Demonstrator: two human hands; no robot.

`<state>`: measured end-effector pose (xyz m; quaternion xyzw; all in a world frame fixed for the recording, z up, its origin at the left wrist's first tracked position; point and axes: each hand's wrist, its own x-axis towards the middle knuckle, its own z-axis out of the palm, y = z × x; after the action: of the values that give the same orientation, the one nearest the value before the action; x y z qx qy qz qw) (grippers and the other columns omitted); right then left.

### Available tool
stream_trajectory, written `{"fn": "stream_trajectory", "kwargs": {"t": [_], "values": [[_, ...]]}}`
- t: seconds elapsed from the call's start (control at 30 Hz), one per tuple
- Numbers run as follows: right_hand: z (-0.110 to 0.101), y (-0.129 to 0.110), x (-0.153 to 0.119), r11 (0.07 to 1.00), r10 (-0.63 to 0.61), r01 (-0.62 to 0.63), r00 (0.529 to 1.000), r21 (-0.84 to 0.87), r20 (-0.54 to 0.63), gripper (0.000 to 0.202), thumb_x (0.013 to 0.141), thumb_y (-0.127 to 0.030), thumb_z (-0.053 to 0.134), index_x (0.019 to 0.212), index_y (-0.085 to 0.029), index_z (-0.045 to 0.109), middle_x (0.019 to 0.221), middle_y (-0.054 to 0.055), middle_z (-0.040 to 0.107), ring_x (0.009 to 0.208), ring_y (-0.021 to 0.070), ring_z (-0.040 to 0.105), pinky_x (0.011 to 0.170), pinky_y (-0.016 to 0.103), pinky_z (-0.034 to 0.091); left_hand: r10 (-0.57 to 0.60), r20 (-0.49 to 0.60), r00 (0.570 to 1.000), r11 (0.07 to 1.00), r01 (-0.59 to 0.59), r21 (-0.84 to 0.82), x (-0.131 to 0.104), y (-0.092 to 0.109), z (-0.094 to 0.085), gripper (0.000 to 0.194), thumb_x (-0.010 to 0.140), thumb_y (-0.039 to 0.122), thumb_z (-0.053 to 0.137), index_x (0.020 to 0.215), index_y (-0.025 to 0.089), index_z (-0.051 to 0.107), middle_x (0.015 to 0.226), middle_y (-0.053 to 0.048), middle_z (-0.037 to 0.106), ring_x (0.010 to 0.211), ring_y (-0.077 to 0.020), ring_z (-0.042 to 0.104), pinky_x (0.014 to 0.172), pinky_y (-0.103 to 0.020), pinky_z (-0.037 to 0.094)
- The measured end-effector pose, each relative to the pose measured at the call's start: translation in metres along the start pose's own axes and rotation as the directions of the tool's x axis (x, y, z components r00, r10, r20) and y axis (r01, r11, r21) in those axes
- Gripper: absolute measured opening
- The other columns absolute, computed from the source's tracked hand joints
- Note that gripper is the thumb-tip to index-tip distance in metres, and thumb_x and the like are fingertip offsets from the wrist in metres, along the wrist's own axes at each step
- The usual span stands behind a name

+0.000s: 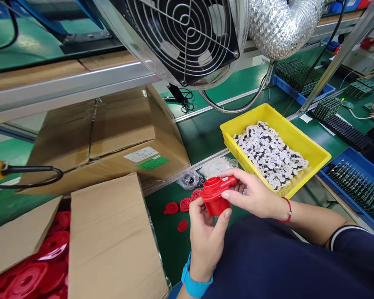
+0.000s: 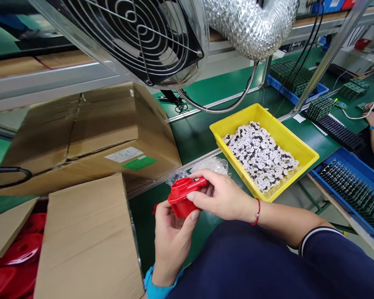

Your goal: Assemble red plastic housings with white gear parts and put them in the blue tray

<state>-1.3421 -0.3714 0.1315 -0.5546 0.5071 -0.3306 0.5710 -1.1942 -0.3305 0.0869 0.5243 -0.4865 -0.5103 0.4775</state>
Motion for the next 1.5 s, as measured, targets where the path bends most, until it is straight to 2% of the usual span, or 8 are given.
{"fn": "stream_trajectory", "kwargs": {"t": [0.33, 0.7, 0.83, 1.0, 1.1, 1.27, 1.4, 1.5], "values": [[-0.003, 0.007, -0.003, 0.985, -0.079, 0.067, 0.995, 0.160, 0.068, 0.043, 0.084, -0.032, 0.050, 0.121, -0.012, 0.052, 0.084, 0.005, 0.054, 0.064, 0.0066, 0.046, 0.058, 0.020, 0.041, -0.170, 0.256, 0.952, 0.897, 0.257, -0.359, -0.004, 0.005, -0.008, 0.050, 0.082, 0.047, 0.056, 0.118, 0.017, 0.041, 0.102, -0.009, 0.055, 0.073, -0.0122, 0.057, 0.064, -0.024, 0.049], [-0.004, 0.007, -0.007, 0.983, -0.129, 0.115, 0.987, 0.146, 0.091, 0.041, 0.086, -0.029, 0.049, 0.123, -0.012, 0.050, 0.083, 0.004, 0.055, 0.067, 0.0066, 0.048, 0.061, 0.020, 0.041, -0.172, 0.258, 0.951, 0.863, 0.272, -0.426, -0.004, 0.011, -0.007, 0.048, 0.080, 0.043, 0.060, 0.118, 0.017, 0.046, 0.100, -0.008, 0.056, 0.069, -0.0104, 0.056, 0.063, -0.022, 0.048], [-0.007, 0.007, -0.004, 0.969, -0.244, 0.239, 0.965, 0.058, 0.097, 0.038, 0.085, -0.022, 0.047, 0.121, -0.011, 0.053, 0.074, 0.001, 0.051, 0.064, 0.0054, 0.046, 0.061, 0.019, 0.041, -0.193, 0.324, 0.926, 0.716, 0.359, -0.598, -0.002, 0.015, -0.008, 0.031, 0.086, 0.036, 0.050, 0.107, 0.015, 0.058, 0.093, -0.009, 0.059, 0.068, -0.0128, 0.057, 0.063, -0.025, 0.050], [-0.009, 0.011, 0.001, 0.972, -0.230, 0.234, 0.966, -0.022, 0.121, 0.039, 0.084, -0.029, 0.049, 0.120, -0.012, 0.053, 0.075, 0.002, 0.050, 0.065, 0.0062, 0.044, 0.059, 0.018, 0.041, -0.228, 0.519, 0.824, 0.420, 0.564, -0.711, 0.003, 0.020, -0.009, 0.032, 0.084, 0.037, 0.047, 0.092, 0.013, 0.066, 0.081, -0.009, 0.059, 0.056, -0.0083, 0.052, 0.051, -0.018, 0.044], [-0.011, 0.013, 0.001, 0.965, -0.248, 0.259, 0.955, -0.049, 0.164, 0.042, 0.084, -0.030, 0.050, 0.124, -0.014, 0.050, 0.081, 0.003, 0.051, 0.069, 0.0072, 0.047, 0.061, 0.020, 0.043, -0.237, 0.557, 0.796, 0.340, 0.605, -0.720, 0.005, 0.019, -0.010, 0.035, 0.082, 0.039, 0.048, 0.095, 0.012, 0.066, 0.077, -0.008, 0.057, 0.050, -0.0061, 0.048, 0.045, -0.016, 0.041], [-0.009, 0.016, 0.002, 0.902, -0.390, 0.420, 0.892, -0.098, 0.229, 0.063, 0.077, -0.037, 0.064, 0.132, -0.014, 0.042, 0.127, 0.012, 0.043, 0.119, 0.0173, 0.041, 0.099, 0.032, 0.040, -0.158, 0.550, 0.820, 0.438, 0.557, -0.706, 0.000, 0.011, -0.008, 0.034, 0.084, 0.037, 0.046, 0.090, 0.011, 0.068, 0.073, -0.008, 0.058, 0.054, -0.0113, 0.054, 0.051, -0.021, 0.045], [-0.011, 0.012, 0.007, 0.900, -0.417, 0.435, 0.850, 0.017, 0.322, 0.052, 0.076, -0.034, 0.066, 0.121, -0.014, 0.049, 0.117, 0.009, 0.054, 0.109, 0.0145, 0.051, 0.099, 0.029, 0.039, -0.174, 0.605, 0.777, 0.491, 0.601, -0.631, -0.006, 0.008, -0.005, 0.042, 0.091, 0.044, 0.036, 0.099, 0.015, 0.066, 0.071, -0.007, 0.057, 0.057, -0.0132, 0.056, 0.054, -0.023, 0.046], [-0.036, -0.003, 0.004, 0.881, -0.426, 0.424, 0.904, 0.209, -0.035, 0.045, 0.078, -0.047, 0.060, 0.110, -0.017, 0.049, 0.110, 0.008, 0.054, 0.098, 0.0133, 0.055, 0.085, 0.025, 0.045, -0.196, 0.554, 0.809, 0.623, 0.539, -0.567, -0.009, 0.006, -0.009, 0.045, 0.091, 0.048, 0.034, 0.107, 0.016, 0.062, 0.089, -0.010, 0.058, 0.068, -0.0137, 0.055, 0.060, -0.025, 0.046]]}}
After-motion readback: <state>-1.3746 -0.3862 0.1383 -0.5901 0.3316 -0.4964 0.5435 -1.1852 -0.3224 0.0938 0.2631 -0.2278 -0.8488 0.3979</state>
